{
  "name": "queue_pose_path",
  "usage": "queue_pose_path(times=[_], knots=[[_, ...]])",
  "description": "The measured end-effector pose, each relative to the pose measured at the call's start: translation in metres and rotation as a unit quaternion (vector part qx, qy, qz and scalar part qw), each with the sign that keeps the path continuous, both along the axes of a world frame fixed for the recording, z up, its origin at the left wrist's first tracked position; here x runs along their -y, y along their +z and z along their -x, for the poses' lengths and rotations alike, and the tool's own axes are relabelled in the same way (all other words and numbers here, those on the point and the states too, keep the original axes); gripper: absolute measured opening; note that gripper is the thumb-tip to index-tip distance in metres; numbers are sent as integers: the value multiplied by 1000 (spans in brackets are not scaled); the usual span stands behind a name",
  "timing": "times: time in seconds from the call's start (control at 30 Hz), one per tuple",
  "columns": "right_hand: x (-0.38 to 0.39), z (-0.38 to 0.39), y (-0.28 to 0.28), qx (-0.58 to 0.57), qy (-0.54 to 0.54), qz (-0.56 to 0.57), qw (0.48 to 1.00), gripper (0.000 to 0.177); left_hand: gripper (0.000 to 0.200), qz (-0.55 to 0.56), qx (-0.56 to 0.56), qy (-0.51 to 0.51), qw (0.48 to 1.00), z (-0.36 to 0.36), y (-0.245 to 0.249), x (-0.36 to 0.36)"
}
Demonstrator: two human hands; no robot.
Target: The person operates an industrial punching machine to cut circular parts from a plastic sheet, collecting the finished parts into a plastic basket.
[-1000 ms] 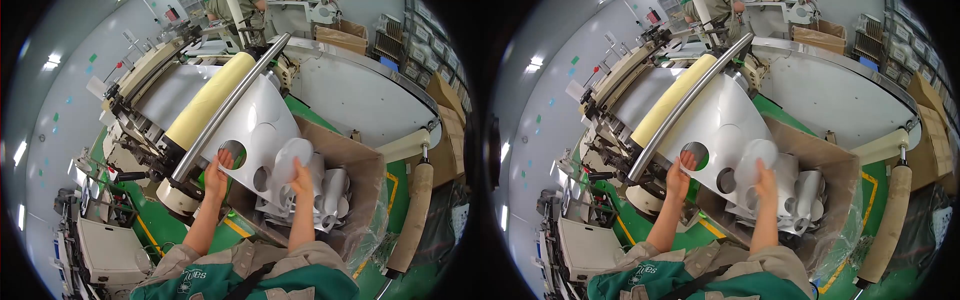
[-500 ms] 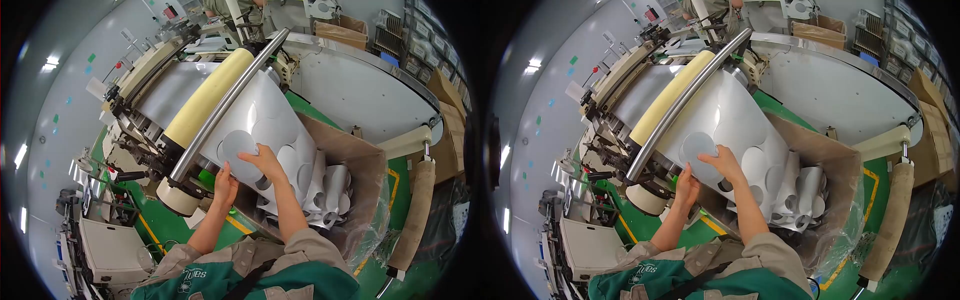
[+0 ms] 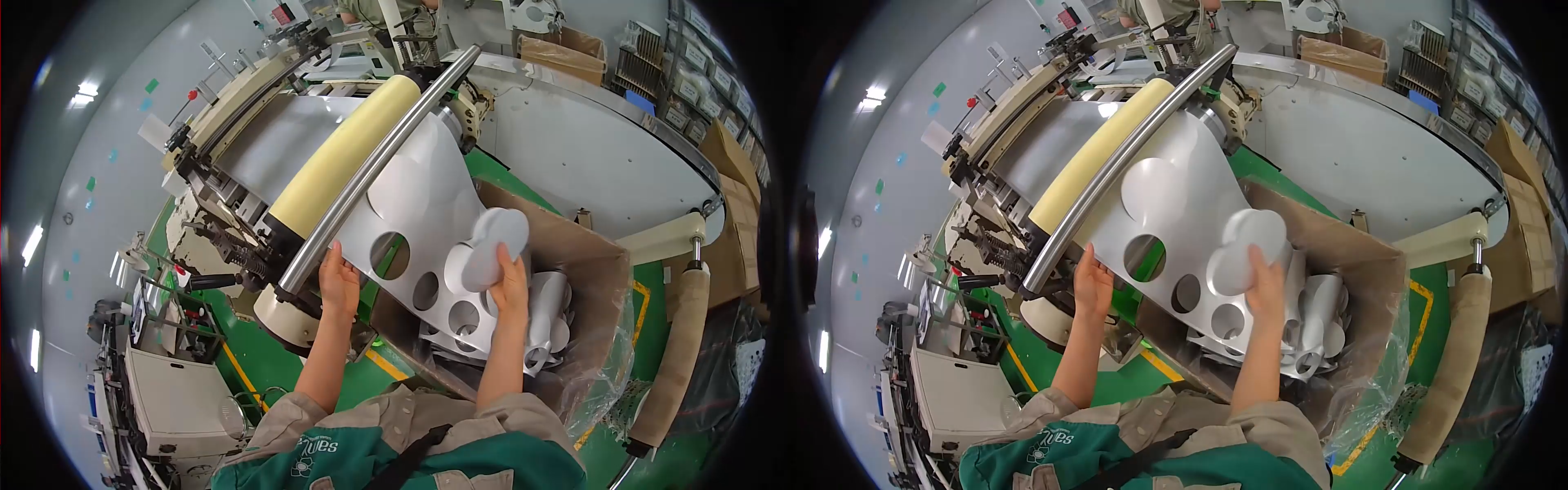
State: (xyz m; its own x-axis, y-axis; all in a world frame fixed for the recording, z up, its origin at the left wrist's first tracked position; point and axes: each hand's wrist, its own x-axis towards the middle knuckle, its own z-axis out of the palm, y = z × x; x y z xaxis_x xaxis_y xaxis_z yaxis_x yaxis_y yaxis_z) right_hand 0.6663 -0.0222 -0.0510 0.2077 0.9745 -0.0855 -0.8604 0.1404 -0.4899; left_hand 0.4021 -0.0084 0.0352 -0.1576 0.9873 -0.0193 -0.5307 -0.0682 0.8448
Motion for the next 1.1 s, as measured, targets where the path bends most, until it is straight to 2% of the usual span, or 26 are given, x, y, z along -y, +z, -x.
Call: queue_pose_path(times=[0.1, 0.17, 0.2, 0.27, 0.37, 0.4, 0.53, 0.6, 0.63, 0.67, 0.73, 0.8, 0.87, 0.93, 1.03, 1.1], knots=[[-13, 36, 38, 190, 84, -3, 978, 38, 35, 6, 24, -19, 1000, 1, -7, -3], [-29, 61, 51, 355, 103, -16, 929, 37, 33, 30, 30, -27, 999, -8, -10, 2], [-37, 73, 52, 374, 129, -30, 918, 40, 32, 43, 26, -26, 998, -12, -16, 4], [-39, 88, 75, 523, 145, -4, 840, 41, 30, 64, 21, -34, 997, -15, -29, 11], [-48, 104, 47, 471, 154, -82, 865, 44, 28, 53, 26, -44, 997, -17, -33, 15], [-38, 96, 68, 350, 203, -93, 910, 48, 28, 49, 16, -59, 997, -15, -33, 14], [-29, 97, 50, 282, 197, -50, 938, 54, 22, 44, 10, -67, 997, -20, -31, 17], [-25, 95, 41, 217, 175, -65, 958, 54, 26, 56, 5, -62, 996, -19, -33, 17], [-24, 88, 36, 220, 171, -49, 959, 58, 28, 68, -4, -64, 996, -19, -31, 18], [-20, 80, 32, 174, 171, -27, 969, 61, 30, 78, -13, -65, 995, -19, -28, 19], [-23, 69, -9, 78, 83, 84, 990, 59, 35, 67, -10, -62, 996, -22, -17, 18], [-18, 36, -17, -30, 77, 88, 993, 53, 37, 58, -10, -32, 998, -19, -12, 13], [-14, 13, -16, -83, 51, 46, 994, 47, 36, 40, 2, -21, 999, -15, -9, 8], [-12, 12, 8, -58, 24, 41, 997, 44, 37, 11, -2, -26, 1000, -11, -10, 2], [-20, 34, 35, 98, 56, -9, 994, 42, 37, 18, 25, -51, 998, -13, -9, -1], [-37, 60, 41, 225, 97, -17, 969, 44, 37, 12, 18, -46, 999, -18, -9, 0]])
